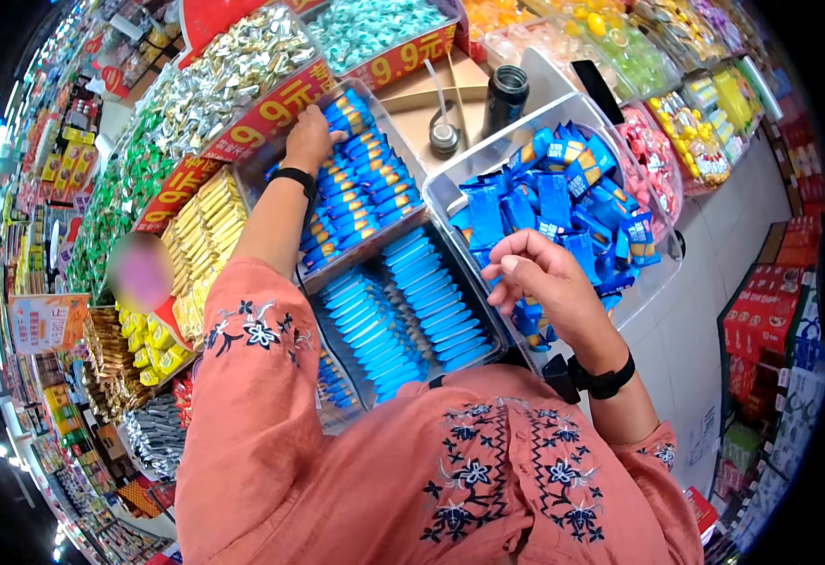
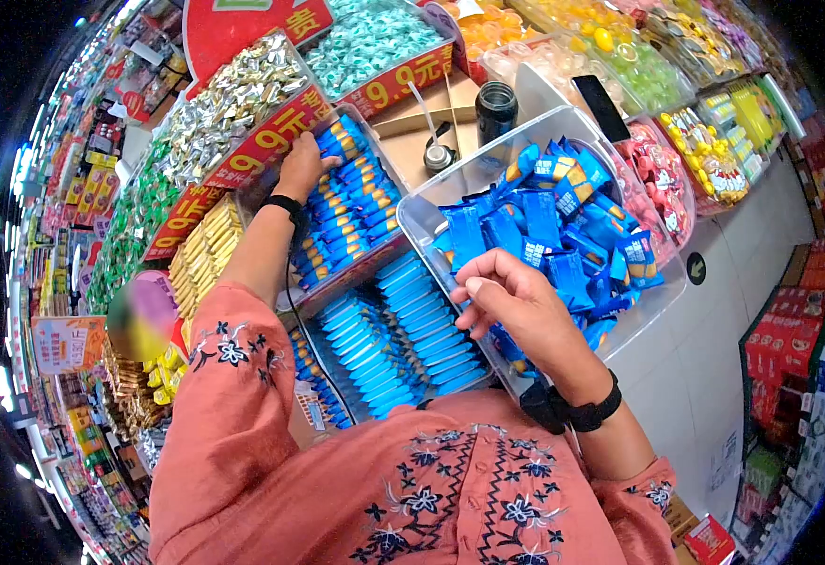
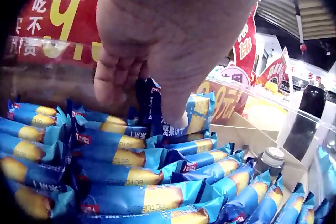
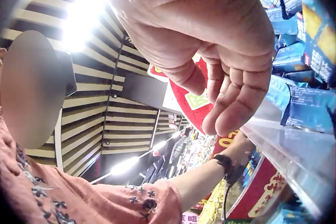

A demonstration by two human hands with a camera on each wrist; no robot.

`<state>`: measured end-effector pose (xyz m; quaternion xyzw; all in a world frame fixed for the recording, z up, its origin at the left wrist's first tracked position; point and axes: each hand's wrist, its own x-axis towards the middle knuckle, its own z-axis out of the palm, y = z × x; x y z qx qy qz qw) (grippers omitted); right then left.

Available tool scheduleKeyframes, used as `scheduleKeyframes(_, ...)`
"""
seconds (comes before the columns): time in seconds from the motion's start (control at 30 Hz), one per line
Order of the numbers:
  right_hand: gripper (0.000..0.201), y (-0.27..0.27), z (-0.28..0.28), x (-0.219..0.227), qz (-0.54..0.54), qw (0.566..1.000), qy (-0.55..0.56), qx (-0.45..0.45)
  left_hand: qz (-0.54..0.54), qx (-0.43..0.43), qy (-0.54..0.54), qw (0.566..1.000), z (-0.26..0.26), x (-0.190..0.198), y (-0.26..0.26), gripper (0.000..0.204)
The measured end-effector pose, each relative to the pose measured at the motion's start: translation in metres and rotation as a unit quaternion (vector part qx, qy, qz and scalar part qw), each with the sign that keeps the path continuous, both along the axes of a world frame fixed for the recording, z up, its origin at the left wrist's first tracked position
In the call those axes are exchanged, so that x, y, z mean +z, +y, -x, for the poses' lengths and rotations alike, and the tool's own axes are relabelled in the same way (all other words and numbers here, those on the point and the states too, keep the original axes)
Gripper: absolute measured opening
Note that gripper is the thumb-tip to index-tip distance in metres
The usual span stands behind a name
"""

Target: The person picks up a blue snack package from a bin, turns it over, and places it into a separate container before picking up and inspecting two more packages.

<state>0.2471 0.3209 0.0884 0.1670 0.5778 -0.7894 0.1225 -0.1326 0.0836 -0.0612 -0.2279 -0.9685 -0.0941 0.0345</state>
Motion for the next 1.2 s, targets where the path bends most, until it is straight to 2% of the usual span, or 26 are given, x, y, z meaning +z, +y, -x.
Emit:
scheduleKeyframes(0.23, 0.022, 0.003, -0.007, -0.002, -0.007, 1.000, 0.000, -0.003, -0.061, -0.060, 0.026, 0.996, 0.005, -0.012, -0.001, 0.053)
scheduleKeyframes(0.4, 0.022, 0.001, -0.010, -0.003, -0.012, 1.000, -0.007, -0.003, -0.026, -0.039, -0.006, 0.999, 0.006, -0.011, 0.002, 0.052)
scheduleKeyframes(0.47, 0.022, 0.001, -0.011, -0.001, -0.017, 1.000, -0.005, -0.002, -0.015, -0.051, 0.000, 0.999, 0.015, -0.022, 0.002, 0.051)
scheduleKeyframes(0.53, 0.022, 0.002, -0.013, 0.000, -0.006, 1.000, 0.000, -0.003, -0.001, -0.011, -0.050, 0.999, 0.005, -0.006, 0.008, 0.058)
scheduleKeyframes(0.57, 0.023, 0.003, -0.015, 0.001, 0.003, 1.000, 0.003, -0.001, 0.002, -0.020, -0.030, 0.999, 0.004, -0.005, 0.007, 0.055)
scheduleKeyframes(0.7, 0.024, 0.010, -0.024, 0.002, -0.012, 1.000, 0.018, -0.003, 0.033, -0.019, -0.016, 0.999, -0.001, 0.001, 0.002, 0.064)
scheduleKeyframes(0.83, 0.025, 0.026, -0.028, 0.008, -0.062, 0.998, 0.022, -0.004, 0.041, -0.006, -0.034, 0.999, -0.002, 0.010, -0.002, 0.072)
scheduleKeyframes(0.87, 0.025, 0.034, -0.028, 0.012, -0.079, 0.996, 0.034, -0.011, 0.021, -0.027, -0.024, 0.999, 0.004, 0.009, -0.006, 0.071)
scheduleKeyframes(0.9, 0.027, 0.042, -0.027, 0.019, -0.087, 0.995, 0.028, -0.025, -0.004, -0.015, -0.036, 0.999, 0.003, 0.019, -0.003, 0.071)
scheduleKeyframes(0.97, 0.032, 0.064, -0.021, 0.025, -0.146, 0.987, 0.047, -0.047, -0.075, -0.070, 0.002, 0.995, 0.016, 0.030, -0.007, 0.071)
scheduleKeyframes(1.03, 0.033, 0.091, -0.014, 0.027, -0.223, 0.971, 0.074, -0.053, -0.131, -0.047, -0.078, 0.987, 0.006, 0.070, -0.002, 0.072)
scheduleKeyframes(1.07, 0.039, 0.102, -0.009, 0.028, -0.252, 0.962, 0.086, -0.067, -0.179, -0.015, -0.052, 0.982, 0.001, 0.078, -0.003, 0.069)
scheduleKeyframes(1.1, 0.046, 0.115, -0.003, 0.027, -0.285, 0.953, 0.079, -0.068, -0.226, -0.042, -0.105, 0.968, 0.020, 0.081, -0.014, 0.067)
scheduleKeyframes(1.17, 0.054, 0.134, 0.012, 0.023, -0.358, 0.927, 0.074, -0.082, -0.260, -0.019, -0.140, 0.955, -0.024, 0.144, -0.012, 0.069)
scheduleKeyframes(1.2, 0.055, 0.143, 0.021, 0.016, -0.384, 0.918, 0.061, -0.084, -0.329, 0.008, -0.181, 0.927, -0.043, 0.164, -0.015, 0.071)
